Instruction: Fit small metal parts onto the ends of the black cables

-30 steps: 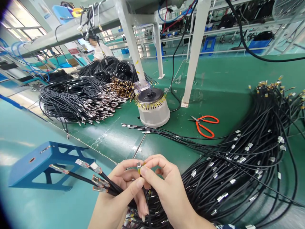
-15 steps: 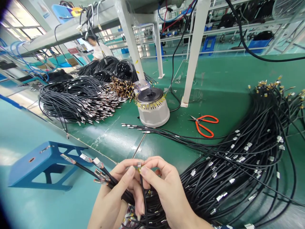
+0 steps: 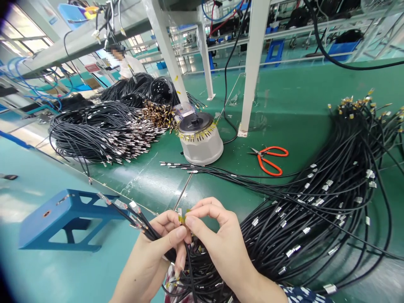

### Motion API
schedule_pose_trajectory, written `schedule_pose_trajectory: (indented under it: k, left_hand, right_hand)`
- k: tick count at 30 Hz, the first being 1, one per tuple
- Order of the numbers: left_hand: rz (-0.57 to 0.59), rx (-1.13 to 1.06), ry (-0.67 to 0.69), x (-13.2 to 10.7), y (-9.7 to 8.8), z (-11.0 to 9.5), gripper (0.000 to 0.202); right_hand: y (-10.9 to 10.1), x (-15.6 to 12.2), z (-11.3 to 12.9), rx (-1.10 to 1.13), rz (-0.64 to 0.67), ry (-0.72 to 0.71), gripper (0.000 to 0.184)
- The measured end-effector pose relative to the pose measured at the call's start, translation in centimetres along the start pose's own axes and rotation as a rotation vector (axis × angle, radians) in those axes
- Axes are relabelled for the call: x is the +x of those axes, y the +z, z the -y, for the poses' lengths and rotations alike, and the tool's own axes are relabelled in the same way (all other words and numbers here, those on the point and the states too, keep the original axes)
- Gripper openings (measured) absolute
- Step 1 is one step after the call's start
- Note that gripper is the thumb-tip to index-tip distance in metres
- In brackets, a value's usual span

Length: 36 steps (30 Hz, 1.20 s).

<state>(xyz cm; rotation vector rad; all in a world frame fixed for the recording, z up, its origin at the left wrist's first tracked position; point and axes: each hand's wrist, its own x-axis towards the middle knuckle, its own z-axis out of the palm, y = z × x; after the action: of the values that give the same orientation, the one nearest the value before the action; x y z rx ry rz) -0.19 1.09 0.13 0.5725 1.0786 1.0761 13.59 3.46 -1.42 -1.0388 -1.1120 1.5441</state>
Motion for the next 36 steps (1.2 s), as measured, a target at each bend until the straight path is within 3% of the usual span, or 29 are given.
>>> schedule_pose_trajectory:
  k: [9,12,30,36]
  left_hand:
    - [-0.03,0.005,0.037,-0.2,0.2,0.1,0.019]
    - [-0.027,0.012,0.043,-0.4,0.5,0.0,0.012]
    - [-0.122,0.033,0.154,0.4,0.8,0.1,0.012]
    - [-0.151,0.026,0.195,0.6,0.7,0.6,0.011]
  right_hand:
    - [0.7,-0.1,0.6,-0.149,-0.084,-0.114,0.022]
    - [0.4,0.0,0.5,-0.165,-0.07,-0.108,0.022]
    - [0.0,0.0,0.2,-0.184,-0.106,-0.145,0.019]
    - [0.7,0.0,-0.4,-0.302,-0.157,-0.278,0.015]
